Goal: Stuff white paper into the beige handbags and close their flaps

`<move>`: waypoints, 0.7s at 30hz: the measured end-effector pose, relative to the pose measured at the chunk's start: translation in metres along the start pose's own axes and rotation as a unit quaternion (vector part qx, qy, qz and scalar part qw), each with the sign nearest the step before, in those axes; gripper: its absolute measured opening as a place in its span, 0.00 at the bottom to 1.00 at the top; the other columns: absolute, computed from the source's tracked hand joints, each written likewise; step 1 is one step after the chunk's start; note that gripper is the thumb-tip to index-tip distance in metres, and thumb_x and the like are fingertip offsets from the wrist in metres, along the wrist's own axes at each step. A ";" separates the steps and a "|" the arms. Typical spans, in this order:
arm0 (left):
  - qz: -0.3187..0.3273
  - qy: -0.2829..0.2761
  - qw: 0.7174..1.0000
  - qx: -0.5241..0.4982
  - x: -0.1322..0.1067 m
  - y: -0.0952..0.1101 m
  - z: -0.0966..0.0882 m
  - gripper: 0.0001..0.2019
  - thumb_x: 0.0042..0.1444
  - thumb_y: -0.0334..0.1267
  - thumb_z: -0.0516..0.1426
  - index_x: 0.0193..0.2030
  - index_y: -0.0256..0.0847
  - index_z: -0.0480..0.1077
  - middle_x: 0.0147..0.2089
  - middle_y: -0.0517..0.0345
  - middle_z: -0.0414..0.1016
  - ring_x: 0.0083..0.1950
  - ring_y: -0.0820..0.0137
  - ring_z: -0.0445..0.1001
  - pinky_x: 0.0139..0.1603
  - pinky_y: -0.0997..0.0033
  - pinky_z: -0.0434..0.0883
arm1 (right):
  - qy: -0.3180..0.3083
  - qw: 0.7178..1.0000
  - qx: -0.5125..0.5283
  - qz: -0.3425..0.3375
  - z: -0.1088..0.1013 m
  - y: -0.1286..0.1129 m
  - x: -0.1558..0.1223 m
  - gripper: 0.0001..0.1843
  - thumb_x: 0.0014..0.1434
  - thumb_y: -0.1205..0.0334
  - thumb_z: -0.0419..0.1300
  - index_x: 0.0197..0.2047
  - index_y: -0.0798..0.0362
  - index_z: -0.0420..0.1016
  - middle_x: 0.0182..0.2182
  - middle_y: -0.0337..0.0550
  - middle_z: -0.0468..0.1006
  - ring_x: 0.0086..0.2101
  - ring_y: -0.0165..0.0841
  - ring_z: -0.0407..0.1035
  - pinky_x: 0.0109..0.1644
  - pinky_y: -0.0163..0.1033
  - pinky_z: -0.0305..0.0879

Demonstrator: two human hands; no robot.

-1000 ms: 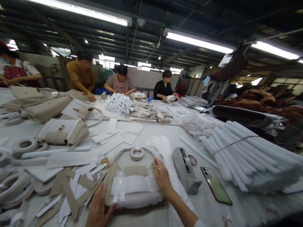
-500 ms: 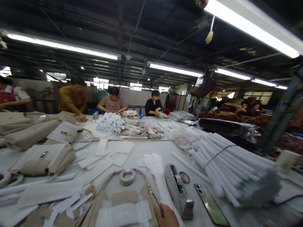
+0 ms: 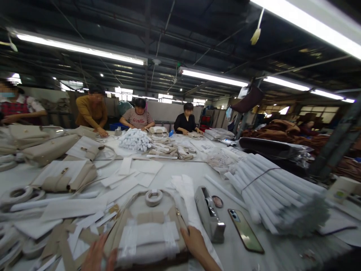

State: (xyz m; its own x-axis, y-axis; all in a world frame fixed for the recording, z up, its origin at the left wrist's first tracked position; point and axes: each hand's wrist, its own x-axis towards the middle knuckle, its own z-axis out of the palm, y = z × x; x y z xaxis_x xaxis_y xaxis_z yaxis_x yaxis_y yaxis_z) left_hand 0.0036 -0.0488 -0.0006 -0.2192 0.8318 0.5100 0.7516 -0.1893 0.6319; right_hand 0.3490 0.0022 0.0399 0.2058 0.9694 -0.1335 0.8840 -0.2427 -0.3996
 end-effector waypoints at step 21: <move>0.073 -0.372 0.905 0.192 0.055 0.046 0.047 0.42 0.59 0.65 0.35 0.66 0.30 0.53 0.68 0.38 0.52 0.70 0.53 0.49 0.67 0.43 0.43 | -0.014 1.000 -0.007 -0.001 0.001 0.001 -0.004 0.24 0.64 0.48 0.44 0.40 0.55 0.75 0.40 0.56 0.79 0.43 0.43 0.73 0.42 0.40 0.61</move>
State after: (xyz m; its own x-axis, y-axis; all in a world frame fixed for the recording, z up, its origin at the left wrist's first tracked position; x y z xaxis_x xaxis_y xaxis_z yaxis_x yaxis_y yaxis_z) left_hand 0.0549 0.0125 0.0290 0.2717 0.9610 -0.0526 0.9312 -0.2486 0.2667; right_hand 0.3489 -0.0022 0.0395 0.1920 0.9686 -0.1579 0.8904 -0.2397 -0.3871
